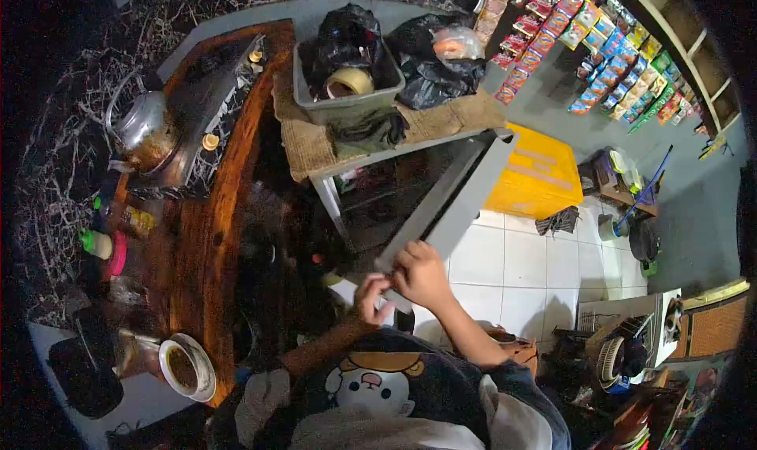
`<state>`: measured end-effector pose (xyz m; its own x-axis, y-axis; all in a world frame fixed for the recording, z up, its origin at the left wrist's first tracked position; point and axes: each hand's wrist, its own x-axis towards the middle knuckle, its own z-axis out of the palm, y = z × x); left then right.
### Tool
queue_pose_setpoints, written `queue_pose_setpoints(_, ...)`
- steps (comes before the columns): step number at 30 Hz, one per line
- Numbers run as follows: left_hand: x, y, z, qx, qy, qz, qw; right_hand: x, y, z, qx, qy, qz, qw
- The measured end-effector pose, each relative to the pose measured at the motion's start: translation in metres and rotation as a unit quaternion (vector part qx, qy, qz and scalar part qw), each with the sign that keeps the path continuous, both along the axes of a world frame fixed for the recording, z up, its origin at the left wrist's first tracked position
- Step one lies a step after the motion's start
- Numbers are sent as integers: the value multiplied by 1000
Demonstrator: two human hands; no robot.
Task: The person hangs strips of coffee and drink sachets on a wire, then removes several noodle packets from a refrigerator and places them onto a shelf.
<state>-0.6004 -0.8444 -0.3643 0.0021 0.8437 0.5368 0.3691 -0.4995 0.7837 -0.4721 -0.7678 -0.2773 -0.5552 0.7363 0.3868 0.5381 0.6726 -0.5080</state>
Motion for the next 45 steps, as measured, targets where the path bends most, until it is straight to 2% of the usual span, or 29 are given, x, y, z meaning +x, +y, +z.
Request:
queue_pose_setpoints(2,23,-3,-8,7,10,-128,992,38,-17,5,-61,-21,-36,997)
queue_pose_setpoints(3,35,-1,-7,28,30,-191,981,57,-21,6,-55,8,-54,997)
queue_pose_setpoints(4,46,3,-5,21,99,-211,972,76,-25,6,-57,-8,-106,993)
queue_pose_setpoints(5,56,10,3,-23,81,-270,959,93,-28,6,-47,-14,-169,984)
queue_pose_setpoints(7,76,24,-12,-61,46,-306,949,127,-34,7,-58,-53,-289,954)
queue_pose_setpoints(8,80,33,-5,-44,58,-308,949,146,-38,2,-1,-85,-302,950)
queue_pose_setpoints(9,83,42,2,-27,69,-310,948,159,-39,-3,-41,-133,-369,919)
queue_pose_setpoints(11,84,52,-6,-78,86,-291,950,190,-33,-21,28,-295,-455,840)
queue_pose_setpoints(13,77,57,-3,-126,96,-272,949,211,-17,-25,59,-322,-517,791)
queue_pose_setpoints(15,67,57,-14,-131,134,-255,949,246,0,-33,56,-326,-552,765)
queue_pose_setpoints(17,56,51,-23,-137,128,-267,945,272,15,-31,73,-300,-572,759)
queue_pose_setpoints(19,43,46,-49,-156,174,-234,944,295,32,-31,78,-309,-588,744)
queue_pose_setpoints(23,23,50,-86,-174,188,-210,944,320,62,-44,93,-274,-618,731)
queue_pose_setpoints(26,17,57,-99,-231,171,-144,947,326,75,-47,90,-266,-618,734)
queue_pose_setpoints(29,14,63,-112,-235,149,-134,951,325,83,-52,104,-212,-607,759)
queue_pose_setpoints(30,15,63,-114,-235,151,-132,951,319,80,-50,92,-230,-609,753)
queue_pose_setpoints(31,16,61,-116,-242,150,-134,949,317,81,-63,66,-211,-610,761)
queue_pose_setpoints(33,18,59,-125,-246,151,-136,948,310,74,-125,86,-134,-609,777)
queue_pose_setpoints(35,19,57,-139,-276,143,-155,938,277,41,-169,-31,-132,-609,782)
queue_pose_setpoints(36,20,56,-137,-286,142,-165,933,263,20,-196,-49,-116,-574,809)
queue_pose_setpoints(37,21,55,-142,-285,144,-165,933,251,8,-234,-177,-111,-576,790)
queue_pose_setpoints(39,22,58,-154,-293,176,-142,929,220,-21,-246,-330,-151,-522,772)
queue_pose_setpoints(41,30,70,-150,-312,210,-148,915,214,-26,-246,-373,-167,-471,782)
queue_pose_setpoints(45,71,124,-146,-273,247,-161,916,233,14,-247,-319,-109,-481,809)
